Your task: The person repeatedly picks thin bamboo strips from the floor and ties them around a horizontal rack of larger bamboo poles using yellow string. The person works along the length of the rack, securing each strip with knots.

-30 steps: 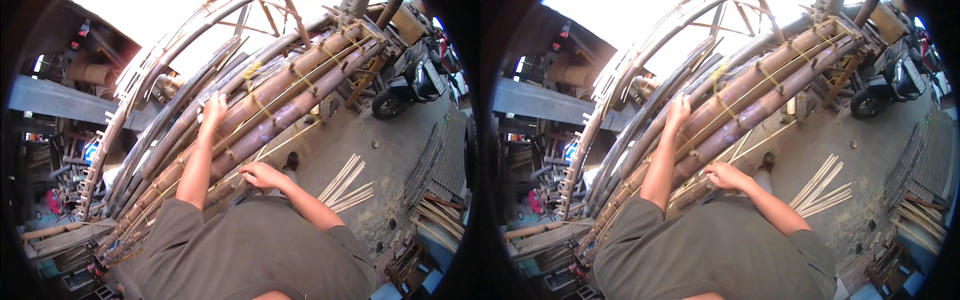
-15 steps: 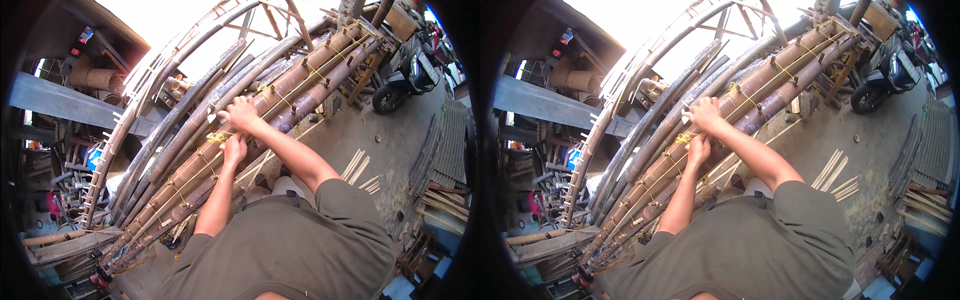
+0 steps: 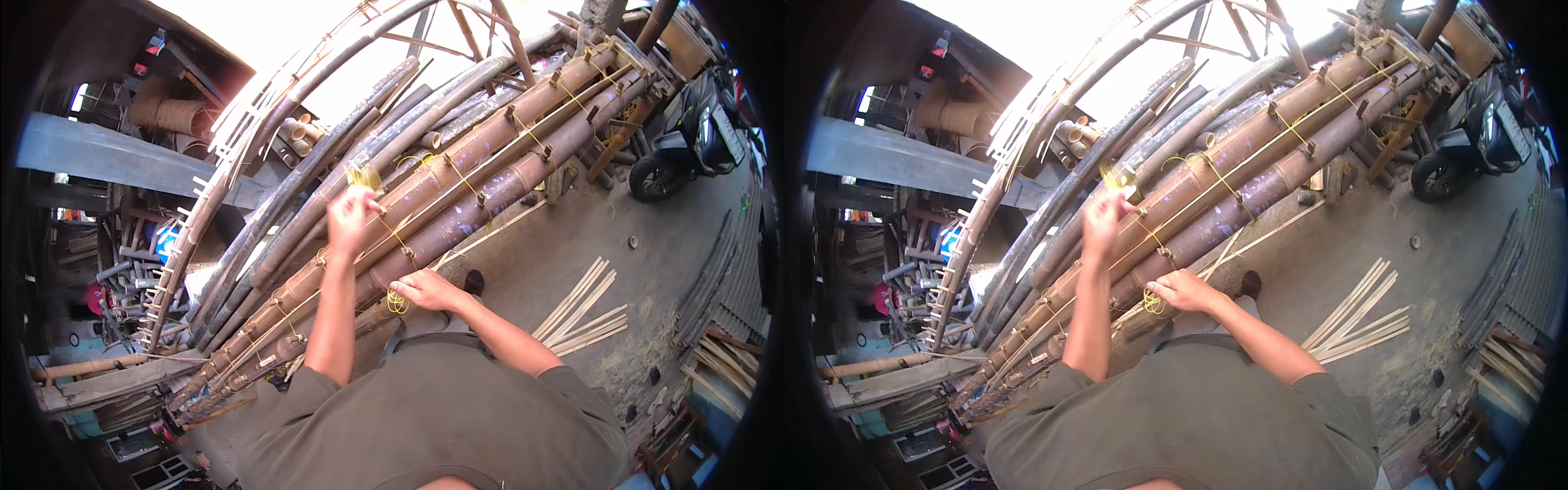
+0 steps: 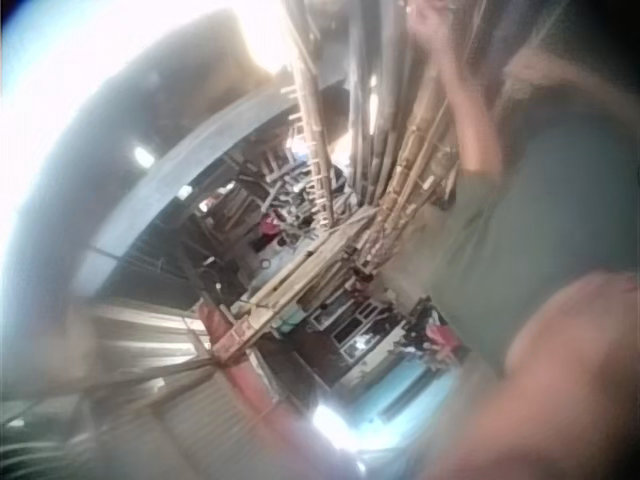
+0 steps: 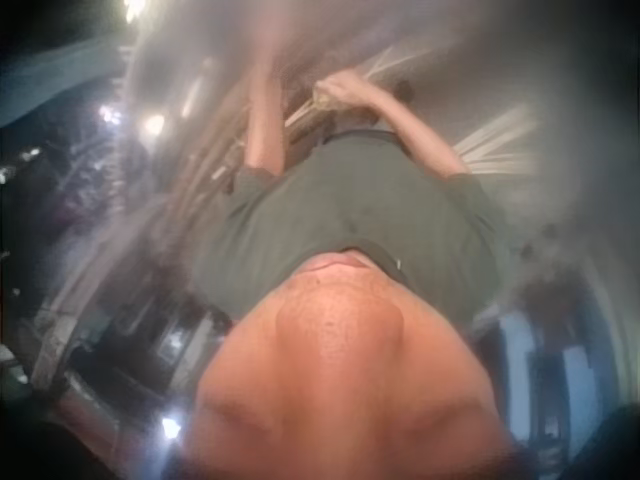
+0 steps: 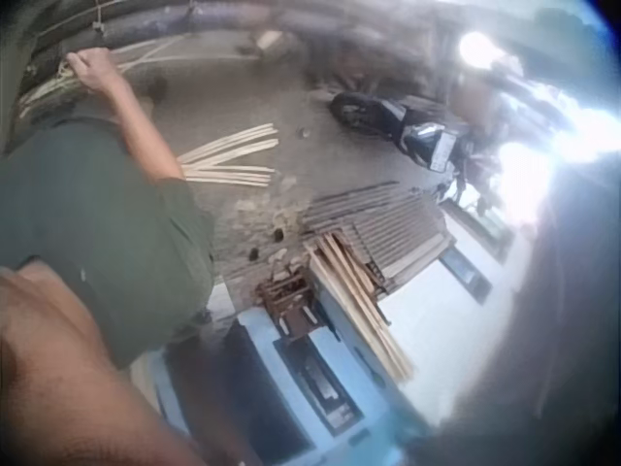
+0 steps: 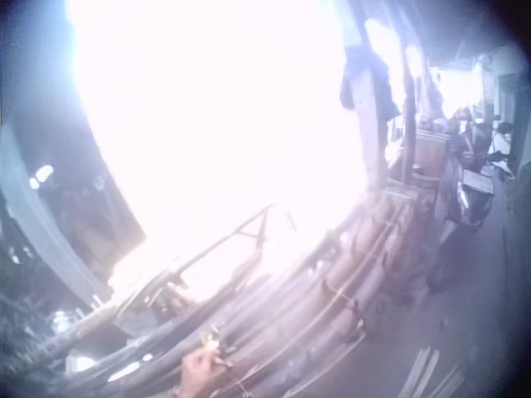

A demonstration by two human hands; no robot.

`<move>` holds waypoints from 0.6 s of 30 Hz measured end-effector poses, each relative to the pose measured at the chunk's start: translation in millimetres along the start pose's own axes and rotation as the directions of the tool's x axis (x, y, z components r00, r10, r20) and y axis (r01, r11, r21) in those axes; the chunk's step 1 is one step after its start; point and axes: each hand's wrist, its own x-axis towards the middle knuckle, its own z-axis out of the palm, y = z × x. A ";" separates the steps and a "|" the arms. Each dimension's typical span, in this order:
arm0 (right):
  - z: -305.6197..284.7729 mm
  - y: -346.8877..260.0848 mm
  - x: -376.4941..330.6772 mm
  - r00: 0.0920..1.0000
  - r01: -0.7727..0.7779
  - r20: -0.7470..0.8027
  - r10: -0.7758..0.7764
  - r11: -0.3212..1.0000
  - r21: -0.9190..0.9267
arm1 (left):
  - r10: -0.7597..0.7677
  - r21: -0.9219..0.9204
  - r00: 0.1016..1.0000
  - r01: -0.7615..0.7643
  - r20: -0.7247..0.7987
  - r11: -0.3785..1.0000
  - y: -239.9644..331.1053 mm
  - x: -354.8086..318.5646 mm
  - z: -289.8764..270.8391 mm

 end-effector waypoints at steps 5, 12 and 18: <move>-4.8 11.7 -21.0 0.987 0.121 -0.111 -0.114 0.991 0.060 | -0.220 0.385 0.970 0.243 -0.104 0.890 -122.8 58.4 -15.1; -49.9 189.6 -153.2 0.434 0.899 -0.792 0.429 -0.267 0.348 | -0.439 -0.360 0.897 0.392 -0.055 0.847 -70.7 87.0 -49.7; 72.7 110.9 -126.0 0.501 0.569 -0.218 0.837 -0.129 0.812 | -0.321 0.229 0.939 0.286 0.128 0.930 -68.3 26.3 -115.4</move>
